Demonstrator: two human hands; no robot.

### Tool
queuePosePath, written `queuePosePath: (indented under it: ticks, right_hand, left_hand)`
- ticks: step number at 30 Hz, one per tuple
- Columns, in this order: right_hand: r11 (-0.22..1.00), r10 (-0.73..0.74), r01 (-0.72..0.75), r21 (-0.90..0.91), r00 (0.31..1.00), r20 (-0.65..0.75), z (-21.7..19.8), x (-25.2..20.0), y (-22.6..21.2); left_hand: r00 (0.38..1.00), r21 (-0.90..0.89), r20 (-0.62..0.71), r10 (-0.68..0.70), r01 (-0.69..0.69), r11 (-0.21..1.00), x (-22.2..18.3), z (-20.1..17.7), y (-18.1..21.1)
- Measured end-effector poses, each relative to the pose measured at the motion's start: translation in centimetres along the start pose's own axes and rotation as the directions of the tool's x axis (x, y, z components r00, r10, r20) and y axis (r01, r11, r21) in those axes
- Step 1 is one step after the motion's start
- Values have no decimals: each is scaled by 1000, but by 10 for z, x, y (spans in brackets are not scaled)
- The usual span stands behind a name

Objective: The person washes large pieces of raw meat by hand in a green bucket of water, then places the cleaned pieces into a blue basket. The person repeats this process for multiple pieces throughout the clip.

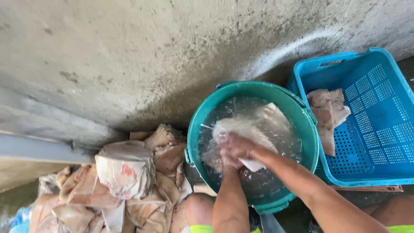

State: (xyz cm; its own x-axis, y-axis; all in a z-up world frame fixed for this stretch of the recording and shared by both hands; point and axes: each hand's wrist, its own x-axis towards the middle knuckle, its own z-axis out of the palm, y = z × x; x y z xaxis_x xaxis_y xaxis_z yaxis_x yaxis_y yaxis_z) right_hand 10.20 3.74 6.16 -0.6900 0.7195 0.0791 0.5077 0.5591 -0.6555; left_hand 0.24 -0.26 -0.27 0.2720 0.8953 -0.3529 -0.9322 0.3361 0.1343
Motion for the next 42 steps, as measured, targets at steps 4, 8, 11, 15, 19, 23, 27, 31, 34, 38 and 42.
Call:
queuePosePath:
  ticks: [4,8,11,15,19,23,27,31,34,38,42]
  right_hand:
    - [883,468,-467,38,882,-52,-36,-11,37]
    - [900,415,-426,-95,903,-111,-12,0,1]
    - [998,67,-67,3,998,18,-2,2,-16]
    - [911,350,-341,232,937,2,-33,-17,6]
    - [683,646,-633,364,756,104,-57,-13,9]
    - [731,570,-585,351,806,157,-54,3,-7]
    - [671,685,-634,384,729,7,-74,-4,9]
    - [828,548,-480,291,804,-231,-118,-33,26]
    - [798,467,-256,545,835,-292,-144,-61,24]
    - [536,538,-108,837,808,-240,-157,-87,32]
    - [626,659,-366,688,720,-217,-144,-101,53]
  left_hand:
    - [979,56,-193,-59,71,996,0,0,6]
    - [999,161,-36,-1,7,987,11,-2,3]
    - [998,108,-55,25,-19,994,20,1,3]
    - [995,31,-104,9,-6,1000,7,13,5]
    - [999,149,-48,-9,16,989,8,41,0]
    - [997,212,-68,-38,52,976,8,58,-10]
    - [982,503,-188,1,96,859,0,72,-18]
    - [950,651,-254,179,31,758,-2,100,-27]
    - [967,624,-170,192,-45,780,-9,114,-19]
    - [976,644,-34,217,-144,751,-15,129,-5]
    - [927,880,-120,355,-66,471,-22,139,-16]
